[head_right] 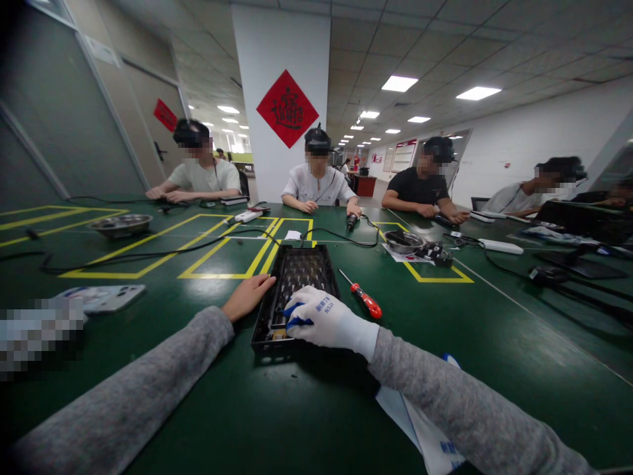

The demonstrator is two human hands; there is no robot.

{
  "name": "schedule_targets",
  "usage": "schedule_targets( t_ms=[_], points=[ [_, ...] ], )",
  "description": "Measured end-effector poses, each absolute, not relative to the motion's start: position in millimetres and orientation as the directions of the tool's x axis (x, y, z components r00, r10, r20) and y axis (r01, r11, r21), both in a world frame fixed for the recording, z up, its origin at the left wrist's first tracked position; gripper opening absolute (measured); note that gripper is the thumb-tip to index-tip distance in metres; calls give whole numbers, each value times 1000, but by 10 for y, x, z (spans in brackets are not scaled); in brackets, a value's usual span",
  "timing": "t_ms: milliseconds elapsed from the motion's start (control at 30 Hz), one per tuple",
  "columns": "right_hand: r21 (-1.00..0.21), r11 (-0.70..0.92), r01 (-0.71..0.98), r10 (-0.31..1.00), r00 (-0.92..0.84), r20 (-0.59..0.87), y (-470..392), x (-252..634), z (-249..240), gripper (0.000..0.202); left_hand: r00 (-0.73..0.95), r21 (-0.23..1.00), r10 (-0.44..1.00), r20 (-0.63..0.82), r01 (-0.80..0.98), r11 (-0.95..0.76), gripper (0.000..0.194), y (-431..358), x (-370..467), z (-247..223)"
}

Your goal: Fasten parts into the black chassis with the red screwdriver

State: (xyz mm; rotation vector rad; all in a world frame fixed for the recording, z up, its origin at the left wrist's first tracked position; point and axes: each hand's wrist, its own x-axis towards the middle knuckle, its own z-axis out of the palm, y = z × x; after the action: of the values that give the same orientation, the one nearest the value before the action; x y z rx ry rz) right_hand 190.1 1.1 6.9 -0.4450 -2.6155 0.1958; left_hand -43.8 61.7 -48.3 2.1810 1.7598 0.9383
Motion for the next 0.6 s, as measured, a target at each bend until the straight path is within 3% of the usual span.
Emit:
schedule_targets(
  t_ms=[300,600],
  points=[
    [-289,915,281,383,-829,407,23,1918,75,14,103,512,926,363,808,-290,41,611,-440,-489],
    [-271,893,358,439,-826,353,-14,1912,115,19,92,518,936,339,812,-267,41,594,-427,-450]
  ],
)
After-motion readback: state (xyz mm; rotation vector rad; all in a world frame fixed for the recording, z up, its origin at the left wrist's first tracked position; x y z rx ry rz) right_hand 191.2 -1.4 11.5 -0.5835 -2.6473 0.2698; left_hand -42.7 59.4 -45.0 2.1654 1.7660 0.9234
